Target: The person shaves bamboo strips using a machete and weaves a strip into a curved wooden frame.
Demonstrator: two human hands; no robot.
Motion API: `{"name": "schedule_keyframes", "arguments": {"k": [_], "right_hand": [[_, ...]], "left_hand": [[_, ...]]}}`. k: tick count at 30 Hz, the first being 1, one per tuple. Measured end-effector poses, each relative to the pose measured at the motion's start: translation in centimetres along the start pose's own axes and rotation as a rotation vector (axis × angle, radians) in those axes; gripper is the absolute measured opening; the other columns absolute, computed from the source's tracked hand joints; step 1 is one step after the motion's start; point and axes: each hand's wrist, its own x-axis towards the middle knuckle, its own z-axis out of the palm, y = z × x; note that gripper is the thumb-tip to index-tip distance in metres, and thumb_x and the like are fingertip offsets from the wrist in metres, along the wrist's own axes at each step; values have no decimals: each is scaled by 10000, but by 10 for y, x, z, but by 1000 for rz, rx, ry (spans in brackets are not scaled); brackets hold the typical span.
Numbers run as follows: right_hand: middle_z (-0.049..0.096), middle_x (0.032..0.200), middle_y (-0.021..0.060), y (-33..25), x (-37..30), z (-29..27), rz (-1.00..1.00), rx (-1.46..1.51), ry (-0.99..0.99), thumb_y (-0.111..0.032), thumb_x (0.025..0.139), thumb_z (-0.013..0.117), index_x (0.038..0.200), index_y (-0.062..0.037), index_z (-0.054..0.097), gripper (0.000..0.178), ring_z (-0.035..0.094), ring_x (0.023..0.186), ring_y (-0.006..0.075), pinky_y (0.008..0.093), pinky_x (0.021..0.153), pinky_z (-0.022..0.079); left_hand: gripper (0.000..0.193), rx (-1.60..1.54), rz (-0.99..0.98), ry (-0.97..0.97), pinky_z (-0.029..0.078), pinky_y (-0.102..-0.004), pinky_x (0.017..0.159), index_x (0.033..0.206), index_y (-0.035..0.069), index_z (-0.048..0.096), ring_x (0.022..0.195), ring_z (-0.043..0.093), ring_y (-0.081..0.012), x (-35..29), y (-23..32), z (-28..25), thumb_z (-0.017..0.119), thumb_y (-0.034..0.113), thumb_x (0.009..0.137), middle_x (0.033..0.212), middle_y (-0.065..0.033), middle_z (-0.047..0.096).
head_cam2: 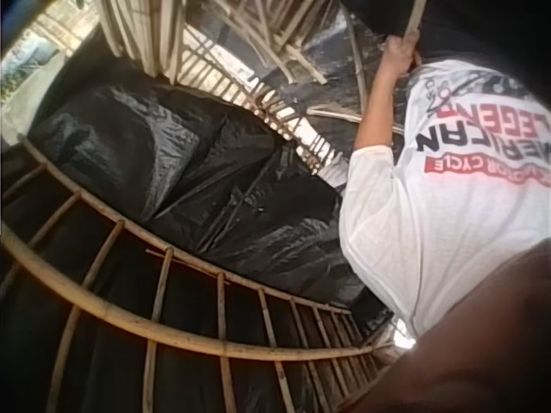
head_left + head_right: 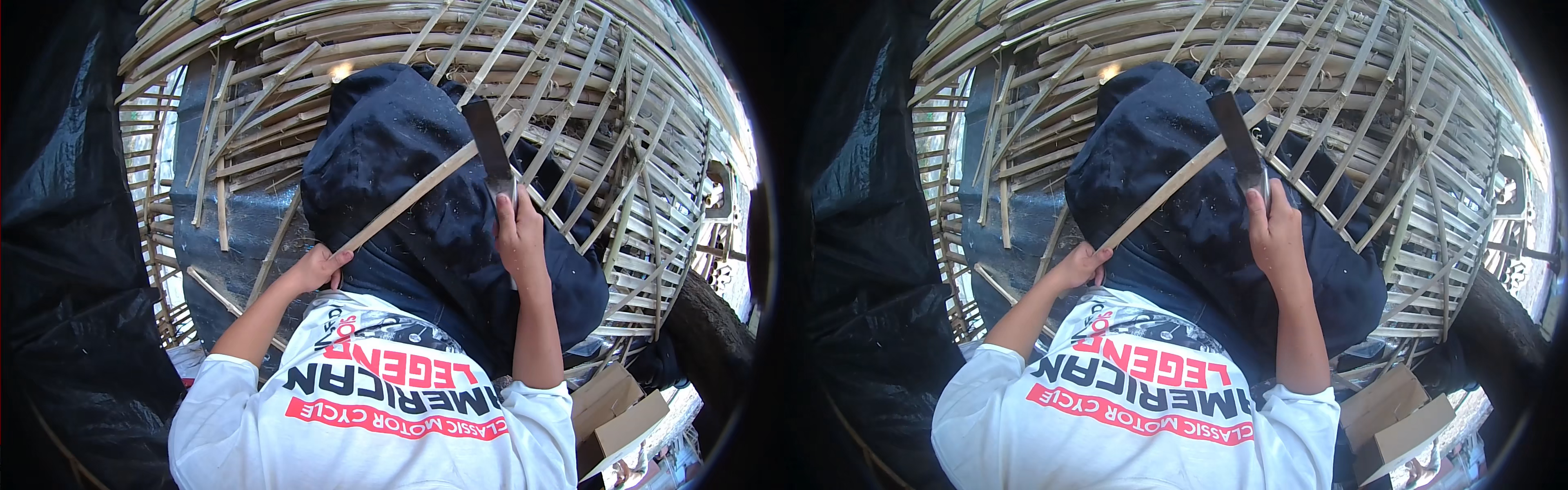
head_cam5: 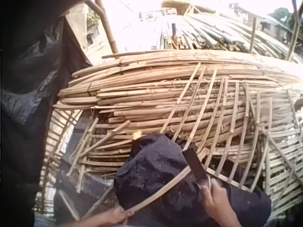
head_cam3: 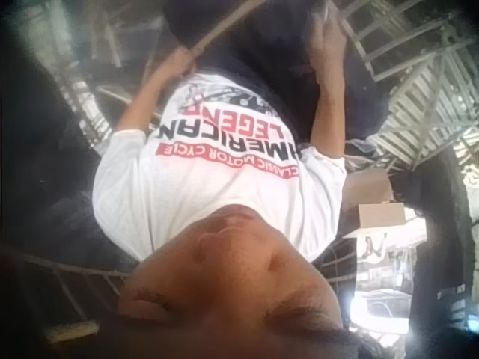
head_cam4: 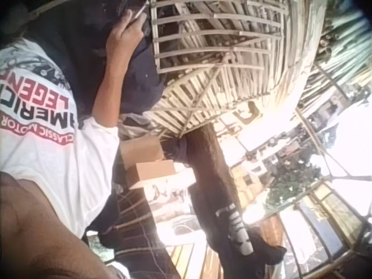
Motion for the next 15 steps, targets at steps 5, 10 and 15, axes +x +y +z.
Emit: {"name": "schedule_keyframes", "arguments": {"k": [5, 10, 15], "right_hand": [[587, 684, 272, 14, -2, 9, -146, -140, -2, -285, 977, 493, 975, 31, 501, 316, 593, 707, 482, 454, 608, 457], [588, 681, 271, 8, 0, 0, -82, -102, -21, -299, 976, 497, 1006, 22, 492, 322, 597, 708, 477, 471, 620, 459], [612, 721, 281, 10, -6, 2, -151, -236, -27, -301, 969, 502, 992, 9, 502, 310, 606, 762, 490, 485, 651, 475]], "left_hand": [[736, 24, -44, 8, 428, -291, 548, 460, 20, 610, 458, 521, -163, -3, 2, -3, 514, 600, 903, 416, -54, 503], [719, -16, -49, -14, 404, -296, 518, 462, 17, 609, 445, 497, -150, 1, 3, -2, 533, 580, 901, 401, -43, 477], [716, -16, -53, 10, 392, -297, 498, 470, 9, 612, 436, 487, -143, -2, 2, -2, 534, 575, 901, 399, -47, 460]]}}
